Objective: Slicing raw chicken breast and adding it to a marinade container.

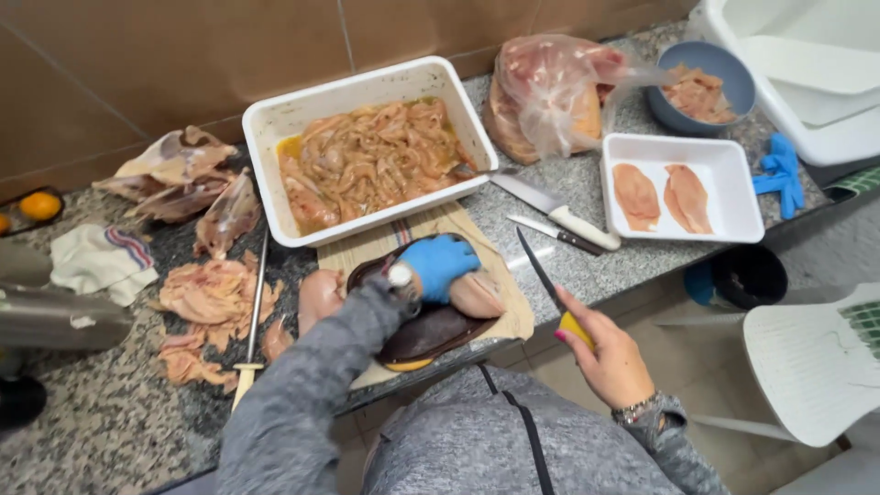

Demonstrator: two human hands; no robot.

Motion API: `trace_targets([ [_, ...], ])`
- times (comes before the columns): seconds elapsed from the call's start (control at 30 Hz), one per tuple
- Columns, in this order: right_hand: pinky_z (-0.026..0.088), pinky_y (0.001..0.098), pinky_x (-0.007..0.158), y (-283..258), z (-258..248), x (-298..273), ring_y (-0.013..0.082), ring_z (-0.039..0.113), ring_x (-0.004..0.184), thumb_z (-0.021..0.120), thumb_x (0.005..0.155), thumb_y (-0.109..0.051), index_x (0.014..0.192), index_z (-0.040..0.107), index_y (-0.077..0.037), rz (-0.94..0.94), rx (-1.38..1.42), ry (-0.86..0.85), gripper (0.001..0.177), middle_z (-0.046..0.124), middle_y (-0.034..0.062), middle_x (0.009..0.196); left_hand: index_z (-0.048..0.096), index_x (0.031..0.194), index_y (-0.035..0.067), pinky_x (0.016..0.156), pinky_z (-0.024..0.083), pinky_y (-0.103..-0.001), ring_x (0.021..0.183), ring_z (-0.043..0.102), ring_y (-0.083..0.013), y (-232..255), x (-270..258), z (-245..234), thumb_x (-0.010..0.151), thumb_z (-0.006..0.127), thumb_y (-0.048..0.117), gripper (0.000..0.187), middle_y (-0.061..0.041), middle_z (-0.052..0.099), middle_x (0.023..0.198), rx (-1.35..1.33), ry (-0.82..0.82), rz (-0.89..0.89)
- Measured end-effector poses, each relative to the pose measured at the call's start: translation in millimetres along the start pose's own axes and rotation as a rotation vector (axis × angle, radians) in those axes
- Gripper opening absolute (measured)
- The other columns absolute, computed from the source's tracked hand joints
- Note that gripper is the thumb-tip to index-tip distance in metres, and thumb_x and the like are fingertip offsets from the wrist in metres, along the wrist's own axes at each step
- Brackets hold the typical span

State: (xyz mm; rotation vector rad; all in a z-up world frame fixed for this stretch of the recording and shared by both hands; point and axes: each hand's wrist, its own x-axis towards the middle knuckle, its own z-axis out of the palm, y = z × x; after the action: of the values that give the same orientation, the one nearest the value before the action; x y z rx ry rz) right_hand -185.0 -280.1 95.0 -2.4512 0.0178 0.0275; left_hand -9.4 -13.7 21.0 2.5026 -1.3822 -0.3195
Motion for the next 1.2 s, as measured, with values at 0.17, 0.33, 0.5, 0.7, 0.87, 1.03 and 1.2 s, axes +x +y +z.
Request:
trace_targets([
  [0.17,0.056,0.0342,0.085,8,15,-1,0.0283,0.073,0.098,0.069,0.091,-0.020,0.147,0.054,-0.028,0.063,0.015,-0.080,0.059,0.073,0.0122,0.114,0.042,0.148,0.016,0.081,0.059,-0.049,0.098,0.071,-0.0388,34,-45,8,0.073,0.080,0.050,0.091,-0.018,0.069,0.111,-0.270,0.105,-0.736],
  [0.33,0.054,0.0358,0.087,2,26,11,0.0311,0.071,0.105,0.068,0.091,-0.017,0.147,0.053,-0.023,-0.141,0.055,-0.134,0.058,0.070,0.0146,0.122,0.013,0.159,0.014,0.084,0.057,-0.048,0.103,0.069,-0.0424,56,-88,33,0.059,0.088,0.053,0.131,-0.023,0.065,0.116,-0.730,0.382,-1.057],
  [0.5,0.058,0.0339,0.067,-23,28,22,0.0205,0.068,0.074,0.062,0.095,-0.018,0.153,0.045,-0.025,0.037,0.136,-0.449,0.062,0.066,0.0112,0.093,0.050,0.140,0.008,0.094,0.054,-0.045,0.115,0.063,-0.0410,26,-105,101,0.065,0.091,0.045,0.093,-0.019,0.059,0.132,-0.551,0.599,-0.607],
  [0.7,0.057,0.0284,0.050,-71,19,30,0.0098,0.062,0.048,0.052,0.100,-0.022,0.158,0.037,-0.027,0.314,0.265,-0.826,0.060,0.056,0.0021,0.065,0.061,0.116,0.007,0.094,0.046,-0.049,0.107,0.056,-0.0398,13,-102,44,0.047,0.097,0.057,0.092,-0.016,0.061,0.118,-0.419,0.613,-0.531],
  [0.87,0.062,0.0298,0.050,-128,19,44,0.0122,0.067,0.048,0.050,0.100,-0.026,0.160,0.035,-0.030,0.329,0.032,-0.886,0.062,0.063,0.0019,0.063,0.058,0.120,0.004,0.096,0.044,-0.050,0.111,0.055,-0.0406,14,-93,75,0.045,0.097,0.054,0.098,-0.019,0.059,0.122,-0.425,0.809,-0.480],
  [1.03,0.062,0.0308,0.051,-155,31,63,0.0156,0.071,0.049,0.050,0.102,-0.034,0.158,0.032,-0.031,0.321,-0.218,-0.880,0.058,0.068,0.0065,0.059,0.055,0.124,0.003,0.098,0.043,-0.049,0.113,0.054,-0.0404,13,-93,82,0.047,0.098,0.051,0.100,-0.018,0.059,0.125,-0.461,0.909,-0.436],
  [1.2,0.061,0.0326,0.053,-181,37,70,0.0176,0.071,0.050,0.050,0.102,-0.036,0.157,0.034,-0.031,0.287,-0.404,-0.843,0.058,0.068,0.0077,0.057,0.053,0.126,0.001,0.101,0.042,-0.049,0.116,0.051,-0.0423,14,-93,81,0.045,0.099,0.052,0.106,-0.022,0.054,0.133,-0.474,0.909,-0.461],
])
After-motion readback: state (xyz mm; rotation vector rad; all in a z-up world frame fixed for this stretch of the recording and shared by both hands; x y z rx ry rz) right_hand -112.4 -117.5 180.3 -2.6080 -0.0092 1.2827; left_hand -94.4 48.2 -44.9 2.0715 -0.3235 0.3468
